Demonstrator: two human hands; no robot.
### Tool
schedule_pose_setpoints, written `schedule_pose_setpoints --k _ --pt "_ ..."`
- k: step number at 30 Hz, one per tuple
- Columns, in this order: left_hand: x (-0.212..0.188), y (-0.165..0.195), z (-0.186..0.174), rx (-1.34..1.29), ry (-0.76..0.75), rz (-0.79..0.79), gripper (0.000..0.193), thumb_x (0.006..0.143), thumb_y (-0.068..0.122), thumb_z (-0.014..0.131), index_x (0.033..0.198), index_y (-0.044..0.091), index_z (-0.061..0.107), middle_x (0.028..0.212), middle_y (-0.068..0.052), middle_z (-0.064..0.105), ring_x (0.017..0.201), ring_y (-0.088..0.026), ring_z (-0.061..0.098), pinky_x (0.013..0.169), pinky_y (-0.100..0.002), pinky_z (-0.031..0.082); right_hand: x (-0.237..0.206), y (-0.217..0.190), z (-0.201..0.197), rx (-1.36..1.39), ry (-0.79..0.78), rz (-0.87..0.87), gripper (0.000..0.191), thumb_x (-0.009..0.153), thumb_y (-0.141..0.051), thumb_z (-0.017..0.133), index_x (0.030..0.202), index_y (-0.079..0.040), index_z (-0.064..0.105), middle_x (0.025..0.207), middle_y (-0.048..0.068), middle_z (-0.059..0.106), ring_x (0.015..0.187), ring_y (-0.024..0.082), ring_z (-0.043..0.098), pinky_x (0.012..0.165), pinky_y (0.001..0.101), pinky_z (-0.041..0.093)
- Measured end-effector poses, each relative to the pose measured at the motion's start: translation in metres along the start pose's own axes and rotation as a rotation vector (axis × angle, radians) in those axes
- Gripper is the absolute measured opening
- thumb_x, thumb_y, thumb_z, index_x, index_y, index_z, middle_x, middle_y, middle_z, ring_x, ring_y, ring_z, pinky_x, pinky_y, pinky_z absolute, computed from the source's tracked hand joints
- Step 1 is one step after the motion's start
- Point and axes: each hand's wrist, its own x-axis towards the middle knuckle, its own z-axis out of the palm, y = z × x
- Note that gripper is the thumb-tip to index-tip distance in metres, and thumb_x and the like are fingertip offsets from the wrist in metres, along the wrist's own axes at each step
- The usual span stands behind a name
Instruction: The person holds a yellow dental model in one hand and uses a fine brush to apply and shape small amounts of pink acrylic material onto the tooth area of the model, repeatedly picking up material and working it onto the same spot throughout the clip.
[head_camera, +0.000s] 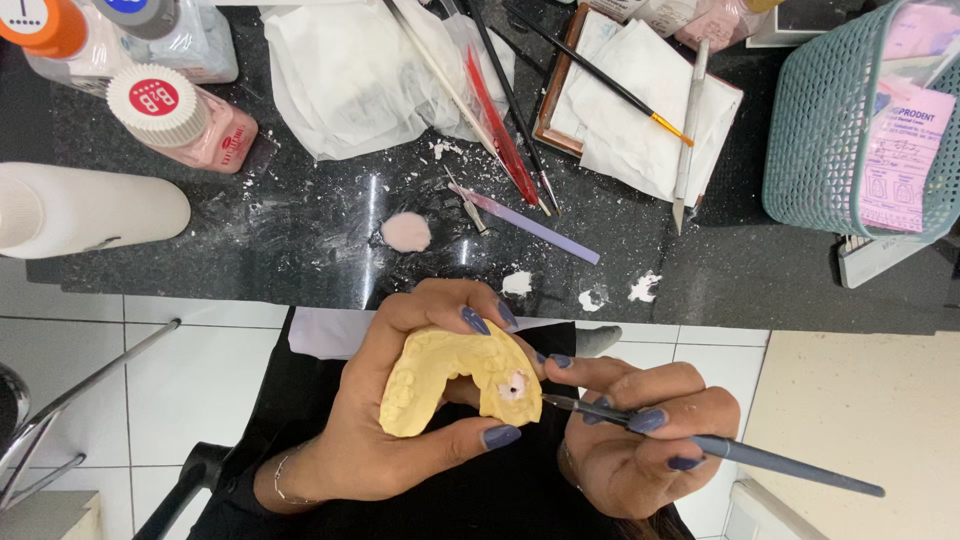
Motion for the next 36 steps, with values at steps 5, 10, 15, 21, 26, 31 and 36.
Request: schedule_pose_setpoints --k 5,10,15,21,26,31,36 --pt "0.001 0.001 -0.003 -0.059 -0.009 -0.033 0.062 0.096 -0.013 0.073 0.142 0.010 0.038 0.146 -0.019 0.040 0.136 -0.034 0.064 0.104 -0.040 0.066 -0.001 -0.001 0.001 0.001 -0.118 -0.039 0.028 0.114 -0.032 0.046 0.109 -0.004 0.047 0.083 0.014 0.056 0.067 0.029 0.074 0.073 0.0520 0.070" --pt "0.001 0.000 -0.003 -0.047 -0.015 -0.029 0.062 0.096 -0.013 0.073 0.142 0.010 0.038 0.145 -0.018 0.040 0.137 -0.033 0.064 0.104 -0.040 0.067 -0.004 -0.001 0.002 -0.018 -0.106 -0.022 0.027 0.113 -0.030 0.050 0.108 -0.003 0.049 0.081 0.015 0.057 0.069 0.029 0.073 0.076 0.0521 0.069" --pt "0.000 0.000 -0.003 -0.016 -0.018 -0.023 0.062 0.096 -0.013 0.073 0.141 0.010 0.038 0.144 -0.018 0.040 0.136 -0.032 0.063 0.103 -0.039 0.067 -0.005 0.000 0.003 0.034 -0.092 -0.022 0.026 0.114 -0.028 0.052 0.109 -0.003 0.051 0.082 0.014 0.058 0.069 0.025 0.074 0.078 0.0525 0.069" --pt "-0.001 0.000 -0.003 -0.018 -0.018 -0.034 0.062 0.096 -0.013 0.073 0.141 0.010 0.039 0.144 -0.018 0.040 0.136 -0.032 0.063 0.102 -0.039 0.067 -0.005 -0.003 0.002 0.010 -0.119 -0.011 0.025 0.113 -0.028 0.051 0.108 -0.003 0.050 0.081 0.015 0.058 0.073 0.031 0.076 0.077 0.0521 0.069" --pt "0.000 0.000 -0.002 -0.015 -0.009 -0.036 0.062 0.095 -0.012 0.073 0.141 0.010 0.038 0.144 -0.019 0.040 0.135 -0.032 0.064 0.102 -0.039 0.067 -0.006 -0.001 -0.001 0.037 -0.115 -0.018 0.025 0.113 -0.027 0.051 0.107 -0.003 0.051 0.080 0.014 0.057 0.070 0.031 0.075 0.077 0.0528 0.069" --pt "0.001 0.002 -0.001 -0.027 0.040 -0.040 0.067 0.093 -0.013 0.074 0.142 0.011 0.036 0.144 -0.019 0.041 0.132 -0.033 0.064 0.100 -0.040 0.067 0.003 -0.002 0.004 0.008 -0.091 -0.040 0.022 0.113 -0.027 0.051 0.111 -0.005 0.049 0.092 0.016 0.061 0.074 0.030 0.076 0.075 0.0480 0.070" --pt "-0.006 0.013 -0.014 -0.024 0.244 0.107 0.073 0.089 -0.018 0.073 0.143 0.013 0.035 0.144 -0.020 0.045 0.129 -0.037 0.066 0.108 -0.046 0.062 0.039 0.041 0.013 -0.208 -0.087 -0.156 0.014 0.111 -0.017 0.061 0.115 -0.006 0.054 0.092 0.015 0.070 0.071 0.019 0.071 0.061 0.0271 0.064"
